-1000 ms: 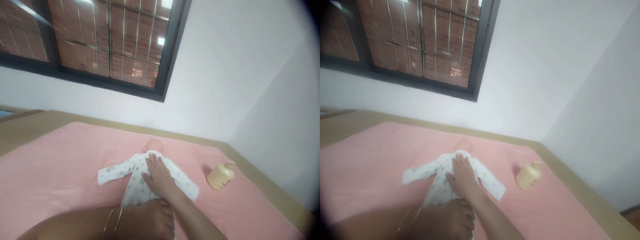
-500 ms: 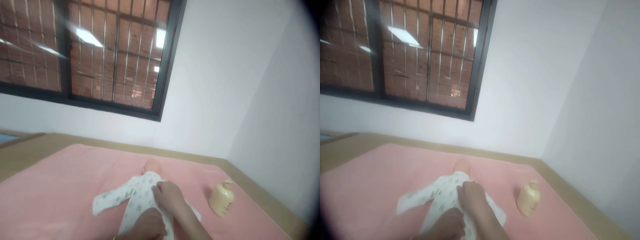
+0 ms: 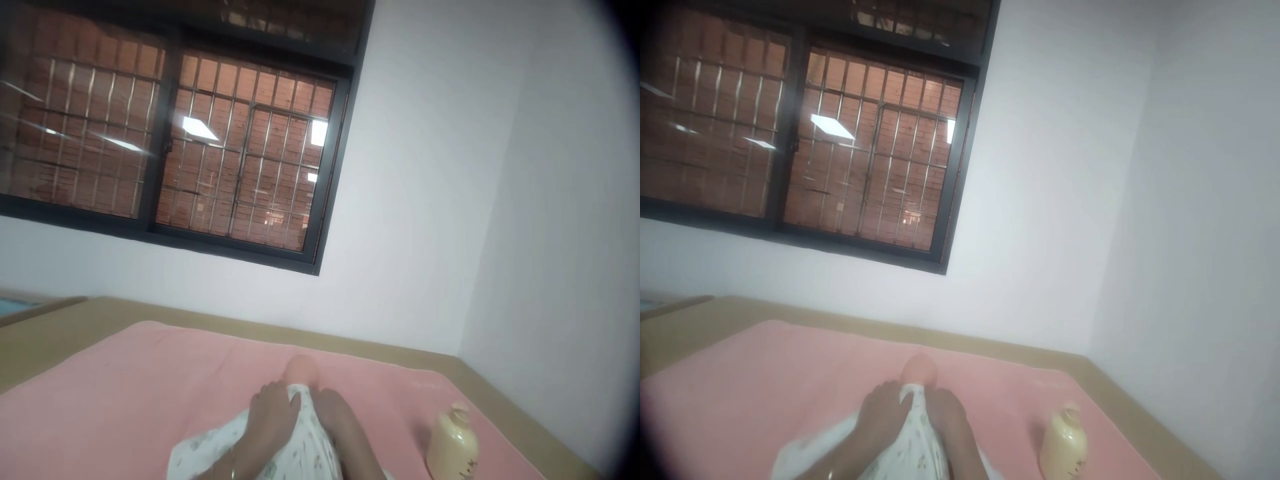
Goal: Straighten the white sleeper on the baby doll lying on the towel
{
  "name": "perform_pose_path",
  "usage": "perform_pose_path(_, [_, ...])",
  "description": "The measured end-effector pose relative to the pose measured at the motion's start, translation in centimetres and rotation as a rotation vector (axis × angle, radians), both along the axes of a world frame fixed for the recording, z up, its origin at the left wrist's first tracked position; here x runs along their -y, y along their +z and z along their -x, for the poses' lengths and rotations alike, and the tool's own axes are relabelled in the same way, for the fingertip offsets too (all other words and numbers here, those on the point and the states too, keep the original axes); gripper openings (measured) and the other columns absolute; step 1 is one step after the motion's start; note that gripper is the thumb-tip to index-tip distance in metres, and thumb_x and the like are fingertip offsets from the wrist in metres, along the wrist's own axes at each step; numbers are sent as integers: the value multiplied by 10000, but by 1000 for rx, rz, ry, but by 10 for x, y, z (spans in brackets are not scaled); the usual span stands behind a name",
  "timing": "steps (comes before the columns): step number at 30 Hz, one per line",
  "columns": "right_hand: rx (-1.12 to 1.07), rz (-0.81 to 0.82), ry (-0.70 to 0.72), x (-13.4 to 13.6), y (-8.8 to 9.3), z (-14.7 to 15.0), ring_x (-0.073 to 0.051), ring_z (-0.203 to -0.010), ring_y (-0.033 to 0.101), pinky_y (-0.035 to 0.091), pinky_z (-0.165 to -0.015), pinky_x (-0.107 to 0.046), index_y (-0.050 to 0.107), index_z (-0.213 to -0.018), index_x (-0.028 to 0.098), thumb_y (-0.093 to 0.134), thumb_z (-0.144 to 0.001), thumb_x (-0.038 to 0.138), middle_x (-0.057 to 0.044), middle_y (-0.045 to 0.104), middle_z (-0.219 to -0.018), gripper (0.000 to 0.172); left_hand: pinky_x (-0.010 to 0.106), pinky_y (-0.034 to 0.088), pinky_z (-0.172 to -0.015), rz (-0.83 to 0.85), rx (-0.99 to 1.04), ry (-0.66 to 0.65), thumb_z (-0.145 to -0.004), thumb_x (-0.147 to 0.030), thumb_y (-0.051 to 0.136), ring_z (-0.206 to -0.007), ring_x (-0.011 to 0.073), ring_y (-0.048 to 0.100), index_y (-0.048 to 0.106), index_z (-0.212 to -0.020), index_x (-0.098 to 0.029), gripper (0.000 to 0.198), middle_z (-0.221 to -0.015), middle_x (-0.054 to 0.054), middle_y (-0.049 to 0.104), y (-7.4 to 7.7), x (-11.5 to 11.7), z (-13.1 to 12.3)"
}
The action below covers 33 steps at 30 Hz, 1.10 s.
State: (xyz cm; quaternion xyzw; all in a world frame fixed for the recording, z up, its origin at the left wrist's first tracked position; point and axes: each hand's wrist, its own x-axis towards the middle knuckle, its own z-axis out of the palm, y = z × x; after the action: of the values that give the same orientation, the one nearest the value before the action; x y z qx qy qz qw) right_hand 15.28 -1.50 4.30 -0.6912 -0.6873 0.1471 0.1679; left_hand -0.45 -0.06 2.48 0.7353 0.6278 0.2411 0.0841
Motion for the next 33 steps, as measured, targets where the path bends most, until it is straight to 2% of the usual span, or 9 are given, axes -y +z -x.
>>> perform_pose_path(5, [152, -73, 6, 20, 9, 23, -299, -874, 656, 480, -775, -425, 706, -947, 150, 237, -940, 405, -175, 687, -948, 534, 407, 404, -775, 112, -10, -60, -896, -487, 269, -869, 282, 613, 666, -923, -155, 518, -938, 136, 674, -1, -3, 1])
perform_pose_path(8, [150, -73, 17, 14, 5, 24, -297, -882, 652, 473, -775, -425, 701, -927, 155, 213, -944, 359, -164, 688, -944, 529, 394, 395, -764, -24, -56, -64, -911, -452, 261, -842, 268, 603, 666, -873, -164, 498, -896, 122, 673, -2, 3, -2])
perform_pose_path(12, [27, 67, -71, -2, -7, 11, -292, -978, 631, 457, -831, -409, 680, -1016, 115, 192, -946, 457, -188, 663, -1050, 601, 387, 370, -811, -192, -76, -31, -919, -375, 261, -846, 243, 578, 660, -835, -174, 454, -851, 101, 661, -5, 10, -7])
perform_pose_path(15, [6, 83, -101, 0, -10, 12, -293, -979, 627, 455, -838, -415, 674, -1033, 123, 206, -941, 470, -179, 663, -1052, 590, 382, 375, -801, -94, -49, -8, -901, -416, 290, -869, 254, 586, 667, -869, -159, 457, -890, 116, 667, -4, 8, -5])
perform_pose_path(19, [267, -60, -62, 8, -9, 24, -313, -934, 629, 461, -790, -428, 684, -991, 141, 313, -908, 278, -183, 669, -988, 404, 364, 395, -752, 95, 17, 6, -882, -491, 304, -855, 257, 608, 664, -936, -149, 499, -942, 131, 673, -4, 2, -1])
perform_pose_path(22, [297, -25, 9, 0, -14, 19, -298, -939, 632, 467, -782, -408, 685, -994, 142, 297, -912, 240, -180, 665, -1011, 408, 365, 385, -786, -25, 35, -48, -898, -431, 290, -868, 241, 589, 656, -908, -176, 446, -925, 98, 666, -6, 3, -3])
perform_pose_path(26, [227, 43, 114, -14, -22, 4, -271, -925, 647, 472, -771, -361, 673, -1043, 163, 333, -916, 324, -158, 675, -1016, 397, 371, 363, -831, -120, 8, -91, -902, -331, 280, -887, 225, 563, 645, -880, -183, 394, -932, 82, 646, -7, 8, -7])
perform_pose_path(31, [266, -22, -50, -2, -17, 14, -296, -886, 652, 471, -746, -395, 707, -934, 157, 352, -886, 250, -183, 676, -975, 370, 425, 382, -826, 56, 16, -13, -883, -478, 301, -893, 271, 589, 658, -956, -168, 478, -958, 117, 662, -6, 4, -2])
perform_pose_path(33, [227, -34, -68, 0, -15, 14, -292, -912, 647, 467, -766, -395, 699, -960, 147, 314, -909, 273, -187, 671, -991, 407, 466, 356, -889, 78, 37, 8, -871, -508, 320, -943, 282, 589, 657, -999, -174, 492, -990, 117, 668, -6, 3, -2])
